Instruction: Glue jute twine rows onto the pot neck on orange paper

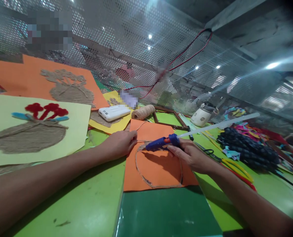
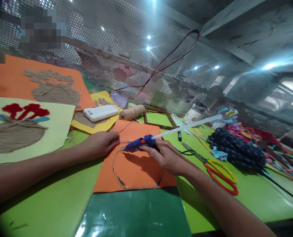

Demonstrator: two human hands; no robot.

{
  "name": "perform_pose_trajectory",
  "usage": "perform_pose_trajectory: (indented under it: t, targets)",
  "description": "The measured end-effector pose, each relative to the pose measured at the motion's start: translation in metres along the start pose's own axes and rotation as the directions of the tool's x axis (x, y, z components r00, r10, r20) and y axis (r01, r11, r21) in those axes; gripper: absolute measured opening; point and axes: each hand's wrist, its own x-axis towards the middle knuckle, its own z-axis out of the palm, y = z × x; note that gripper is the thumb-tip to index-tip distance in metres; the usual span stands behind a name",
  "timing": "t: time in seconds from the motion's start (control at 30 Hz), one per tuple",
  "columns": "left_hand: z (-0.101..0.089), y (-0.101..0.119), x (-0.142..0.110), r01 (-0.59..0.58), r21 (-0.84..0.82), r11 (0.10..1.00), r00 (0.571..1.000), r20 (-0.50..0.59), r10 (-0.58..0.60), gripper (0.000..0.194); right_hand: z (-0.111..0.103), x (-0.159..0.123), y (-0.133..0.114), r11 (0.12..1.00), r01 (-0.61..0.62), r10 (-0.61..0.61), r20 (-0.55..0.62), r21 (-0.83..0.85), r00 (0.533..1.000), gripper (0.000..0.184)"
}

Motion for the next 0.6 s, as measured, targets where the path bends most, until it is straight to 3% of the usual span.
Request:
perform_pose_trajectory:
  t: [0.33, 0.6]
  targets:
    - [0.000, 0.000, 0.000, -0.008, -0.019, 1.000, 1.000, -0.009, 0.008, 0.024, 0.012, 0.006, -0.004, 0.999, -0.008, 0.007, 0.024, 0.050, 1.000, 0.041]
    - [-0.001, 0.000, 0.000, -0.005, -0.025, 1.000, 1.000, -0.005, 0.005, 0.024, 0.004, 0.002, -0.001, 0.999, 0.011, -0.012, 0.034, 0.044, 0.999, 0.043]
